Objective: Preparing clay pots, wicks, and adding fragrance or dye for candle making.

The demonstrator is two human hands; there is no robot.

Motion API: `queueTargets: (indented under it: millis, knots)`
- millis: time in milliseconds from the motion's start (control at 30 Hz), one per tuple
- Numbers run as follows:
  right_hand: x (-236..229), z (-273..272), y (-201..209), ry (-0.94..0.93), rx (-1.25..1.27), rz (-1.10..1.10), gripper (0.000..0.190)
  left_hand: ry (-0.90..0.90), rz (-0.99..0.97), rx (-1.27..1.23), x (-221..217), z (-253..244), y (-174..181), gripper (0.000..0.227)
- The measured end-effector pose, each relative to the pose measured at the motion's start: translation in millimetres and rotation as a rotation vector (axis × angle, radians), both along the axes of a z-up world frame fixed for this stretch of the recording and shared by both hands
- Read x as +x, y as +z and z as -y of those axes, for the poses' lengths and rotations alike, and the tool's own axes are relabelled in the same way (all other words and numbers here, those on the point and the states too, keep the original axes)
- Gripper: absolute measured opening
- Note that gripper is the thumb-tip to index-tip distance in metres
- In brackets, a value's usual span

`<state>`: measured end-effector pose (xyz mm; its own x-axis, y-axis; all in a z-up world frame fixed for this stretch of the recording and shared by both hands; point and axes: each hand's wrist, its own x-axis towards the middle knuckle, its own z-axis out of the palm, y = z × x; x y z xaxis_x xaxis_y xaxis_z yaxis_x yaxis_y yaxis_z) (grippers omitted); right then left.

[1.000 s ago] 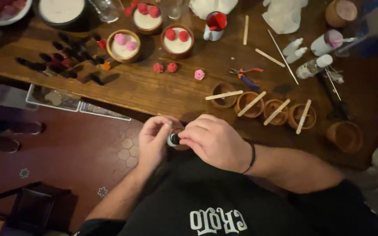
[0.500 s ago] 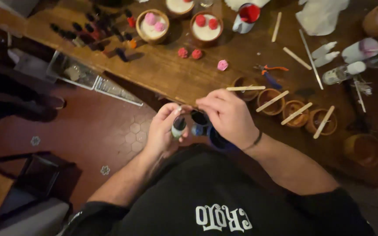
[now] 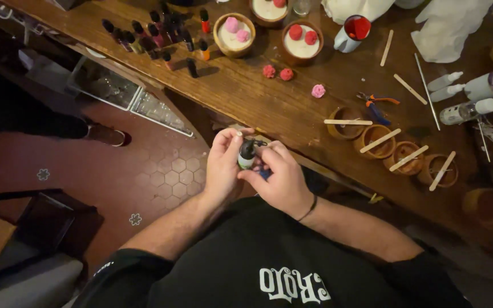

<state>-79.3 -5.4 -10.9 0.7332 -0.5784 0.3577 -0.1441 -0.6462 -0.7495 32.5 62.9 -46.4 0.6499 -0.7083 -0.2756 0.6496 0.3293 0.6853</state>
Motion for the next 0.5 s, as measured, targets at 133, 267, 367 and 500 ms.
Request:
queueTargets:
  millis: [133, 267, 367, 500]
  knots:
    - [22.5, -13.2, 9.1, 0.017, 0.084, 0.108, 0.032, 0.064, 0.160, -0.066, 19.8, -10.2, -7.2, 0.001]
    - [30.0, -15.4, 49.8, 0.075, 0.126, 0.169, 0.018, 0.067, 0.246, -0.174, 54.8, -30.0, 7.0, 0.006]
    - [20.3, 9.4, 56.7, 0.221, 0.339, 0.129, 0.031, 0.047, 0.239, -0.271, 77.7, -41.6, 22.3, 0.007]
    - [28.5, 23.0, 121.2, 0.238, 0.386, 0.033, 0.049, -0.019, 0.257, -0.348, 101.0, -54.3, 27.3, 0.004]
